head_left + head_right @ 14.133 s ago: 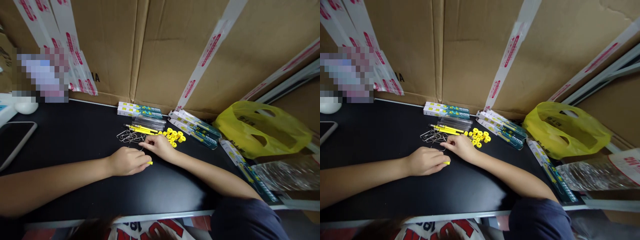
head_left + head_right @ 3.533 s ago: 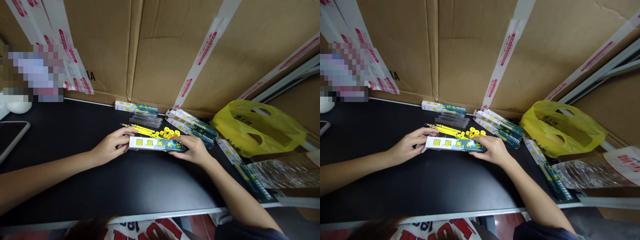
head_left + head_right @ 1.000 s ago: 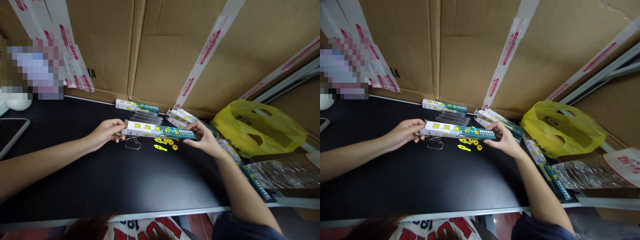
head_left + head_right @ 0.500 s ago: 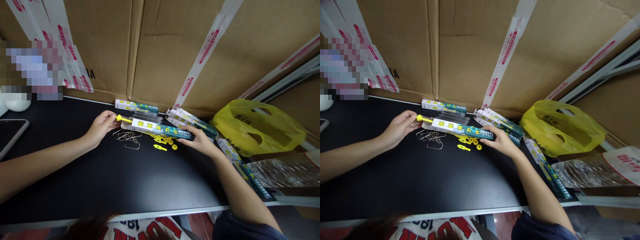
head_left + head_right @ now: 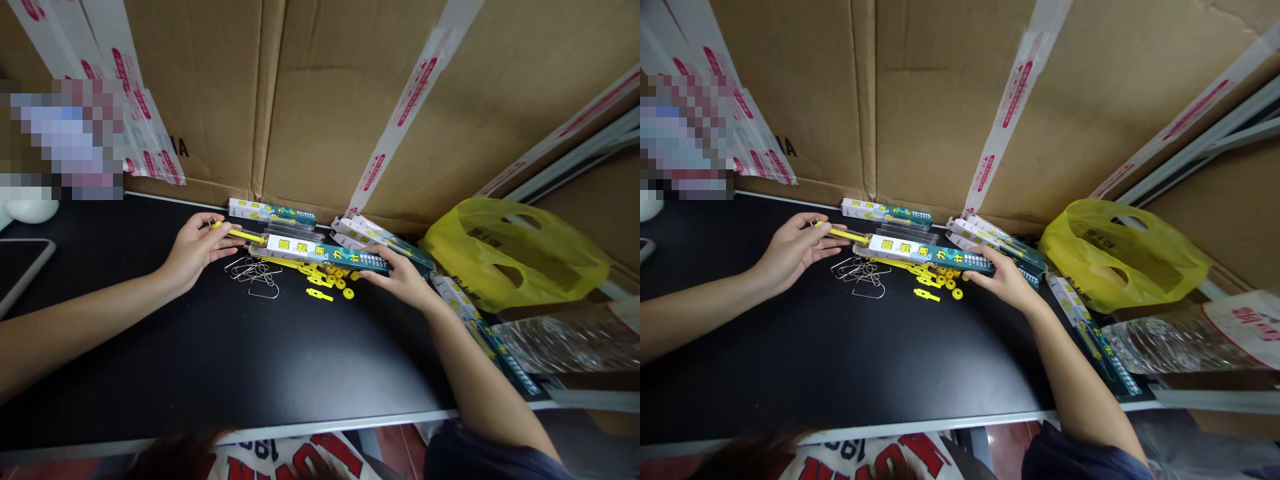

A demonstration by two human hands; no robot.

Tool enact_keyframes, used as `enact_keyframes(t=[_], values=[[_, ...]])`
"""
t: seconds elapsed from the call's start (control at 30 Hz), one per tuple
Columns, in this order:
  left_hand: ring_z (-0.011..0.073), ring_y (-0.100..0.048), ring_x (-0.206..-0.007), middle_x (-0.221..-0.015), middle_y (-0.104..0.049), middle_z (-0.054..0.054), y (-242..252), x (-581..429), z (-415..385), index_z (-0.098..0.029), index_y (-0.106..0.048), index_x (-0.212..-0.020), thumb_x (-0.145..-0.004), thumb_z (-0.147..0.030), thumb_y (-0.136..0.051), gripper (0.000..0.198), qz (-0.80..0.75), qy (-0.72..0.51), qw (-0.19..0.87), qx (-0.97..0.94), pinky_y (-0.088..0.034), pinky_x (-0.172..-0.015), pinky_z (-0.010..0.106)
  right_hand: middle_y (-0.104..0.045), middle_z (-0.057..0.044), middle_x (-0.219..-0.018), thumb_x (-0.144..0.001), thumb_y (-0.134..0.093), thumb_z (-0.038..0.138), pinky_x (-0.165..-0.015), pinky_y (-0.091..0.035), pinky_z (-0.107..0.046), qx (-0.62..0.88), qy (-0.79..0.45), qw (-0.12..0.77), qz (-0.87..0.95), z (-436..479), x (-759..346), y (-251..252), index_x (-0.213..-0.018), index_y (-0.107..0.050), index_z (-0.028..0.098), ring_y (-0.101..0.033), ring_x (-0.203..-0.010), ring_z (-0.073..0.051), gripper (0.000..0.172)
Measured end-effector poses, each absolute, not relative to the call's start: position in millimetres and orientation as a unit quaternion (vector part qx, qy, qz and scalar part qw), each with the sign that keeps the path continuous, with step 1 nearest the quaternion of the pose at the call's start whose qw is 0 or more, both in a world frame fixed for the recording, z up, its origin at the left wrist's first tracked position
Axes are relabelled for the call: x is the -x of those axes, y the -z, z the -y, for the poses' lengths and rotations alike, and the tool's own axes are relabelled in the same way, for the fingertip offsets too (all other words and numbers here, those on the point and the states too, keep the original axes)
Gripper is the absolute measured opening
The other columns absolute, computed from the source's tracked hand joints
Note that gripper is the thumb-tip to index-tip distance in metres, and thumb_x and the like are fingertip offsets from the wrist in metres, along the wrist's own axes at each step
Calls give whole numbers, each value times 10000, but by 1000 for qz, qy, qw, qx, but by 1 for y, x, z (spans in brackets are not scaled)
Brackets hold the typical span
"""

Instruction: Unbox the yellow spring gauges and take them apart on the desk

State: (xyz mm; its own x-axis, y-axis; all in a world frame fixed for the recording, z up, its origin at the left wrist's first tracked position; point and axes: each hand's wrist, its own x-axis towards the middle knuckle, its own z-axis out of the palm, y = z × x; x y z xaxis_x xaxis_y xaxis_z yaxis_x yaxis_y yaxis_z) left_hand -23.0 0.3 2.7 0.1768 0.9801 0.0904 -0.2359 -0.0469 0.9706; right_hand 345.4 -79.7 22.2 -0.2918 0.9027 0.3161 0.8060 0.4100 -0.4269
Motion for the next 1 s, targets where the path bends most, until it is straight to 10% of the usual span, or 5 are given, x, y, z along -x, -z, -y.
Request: enact_keyframes(t=[1.0], values=[[171,-690,-803,-909,-681,47,-8,28,-6,-173,-591,-969,-817,-164,-630,157,-357,-563,610,-428,-573,-656,208,-643,-61,-894,-703,-622,385,-756,-514,-449,703,4,348,620,72,-480,-22,-959,-611,238,-609,-807,-276,295]])
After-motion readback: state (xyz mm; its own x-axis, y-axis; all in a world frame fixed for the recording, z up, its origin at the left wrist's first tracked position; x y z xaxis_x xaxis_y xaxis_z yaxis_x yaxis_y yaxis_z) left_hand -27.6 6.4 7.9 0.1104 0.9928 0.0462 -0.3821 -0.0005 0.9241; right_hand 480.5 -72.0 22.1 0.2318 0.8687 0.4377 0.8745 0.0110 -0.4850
